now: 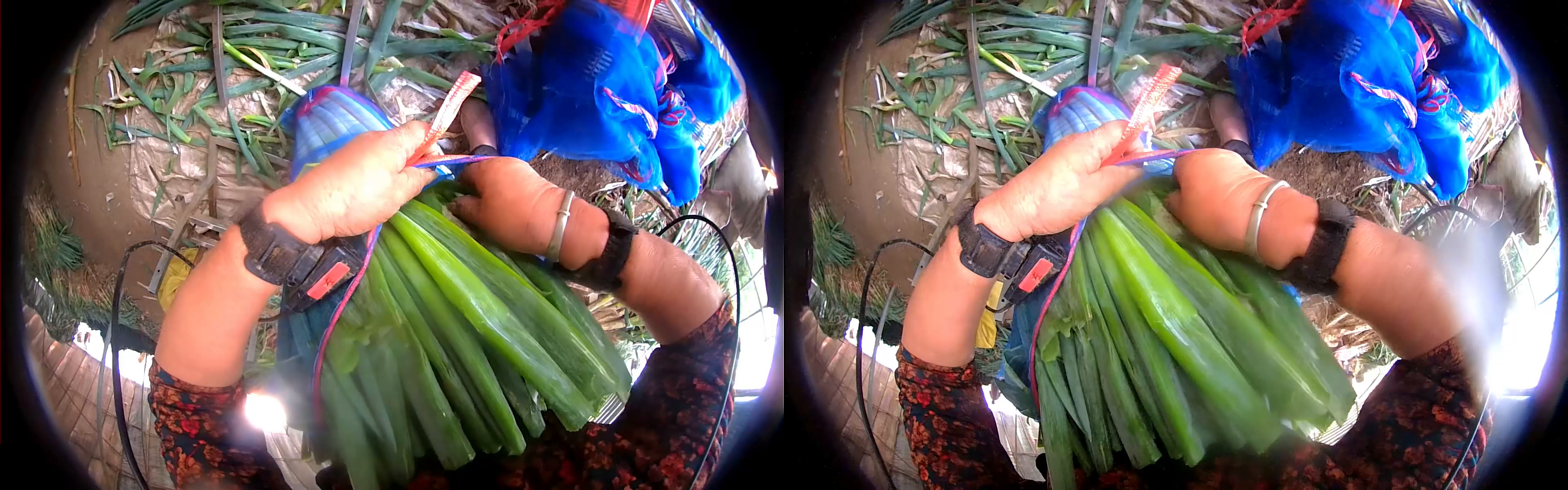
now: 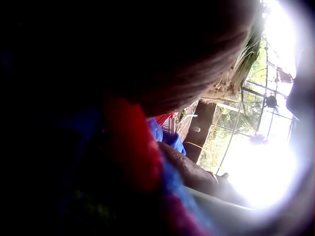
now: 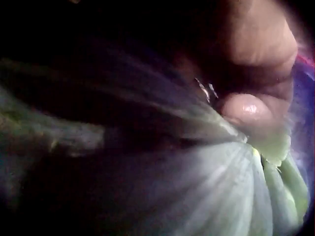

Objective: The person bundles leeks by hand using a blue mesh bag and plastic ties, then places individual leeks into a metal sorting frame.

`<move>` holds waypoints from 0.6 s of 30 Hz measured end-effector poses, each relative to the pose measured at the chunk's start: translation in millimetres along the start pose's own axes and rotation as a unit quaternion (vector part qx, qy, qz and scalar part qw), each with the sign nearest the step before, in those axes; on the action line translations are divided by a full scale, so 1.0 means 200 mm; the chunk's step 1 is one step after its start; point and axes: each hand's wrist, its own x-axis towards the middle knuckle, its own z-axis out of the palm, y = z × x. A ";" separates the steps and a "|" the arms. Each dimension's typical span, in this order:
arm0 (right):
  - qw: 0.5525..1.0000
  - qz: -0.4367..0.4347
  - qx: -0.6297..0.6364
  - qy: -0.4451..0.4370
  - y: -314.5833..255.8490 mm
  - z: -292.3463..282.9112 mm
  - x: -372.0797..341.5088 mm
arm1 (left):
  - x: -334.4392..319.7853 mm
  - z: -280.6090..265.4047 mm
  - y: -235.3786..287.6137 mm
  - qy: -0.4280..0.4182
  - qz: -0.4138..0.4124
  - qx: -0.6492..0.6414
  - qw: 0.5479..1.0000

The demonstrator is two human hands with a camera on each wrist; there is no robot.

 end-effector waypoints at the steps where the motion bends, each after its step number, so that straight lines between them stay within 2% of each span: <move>1: 1.000 0.002 0.011 -0.013 0.00 -0.02 0.00 | 0.00 0.00 0.00 -0.006 -0.007 -0.004 1.000; 4: 0.999 0.016 0.011 -0.038 -0.04 -0.07 -0.05 | -0.03 -0.02 0.00 -0.015 -0.035 -0.014 0.999; 5: 0.987 -0.150 -0.054 0.001 0.00 -0.03 -0.09 | -0.03 -0.02 -0.01 -0.012 -0.046 -0.015 0.999; 9: 0.962 -0.144 0.193 0.129 0.00 -0.17 -0.26 | -0.12 -0.08 -0.01 0.020 -0.101 -0.093 0.990; 10: 0.942 -0.040 0.302 0.139 -0.01 -0.29 -0.31 | -0.13 -0.08 0.01 0.035 -0.106 -0.107 0.988; 11: 0.900 0.064 0.405 0.145 0.00 -0.38 -0.35 | -0.14 -0.08 0.00 0.056 -0.079 -0.096 0.991; 12: 0.863 -0.016 0.482 0.150 0.16 -0.43 -0.36 | -0.15 -0.07 -0.03 0.077 -0.052 -0.084 0.992; 13: 0.817 -0.037 0.544 0.190 0.24 -0.45 -0.35 | -0.15 -0.06 -0.04 0.096 -0.026 -0.074 0.992; 14: 0.765 -0.063 0.599 0.227 0.31 -0.47 -0.34 | -0.16 -0.07 0.10 0.064 -0.192 -0.202 0.958; 15: 0.707 -0.029 0.640 0.298 0.33 -0.45 -0.34 | -0.16 -0.07 0.10 0.056 -0.187 -0.184 0.963; 16: 0.781 0.024 0.552 0.292 0.40 -0.46 -0.35 | -0.16 -0.08 0.10 0.049 -0.182 -0.166 0.968; 17: 0.810 0.033 0.488 0.324 0.41 -0.43 -0.36 | -0.15 -0.08 0.10 0.043 -0.176 -0.148 0.972; 18: 0.853 0.051 0.421 0.303 0.35 -0.41 -0.37 | -0.15 -0.09 0.13 0.029 -0.205 -0.166 0.964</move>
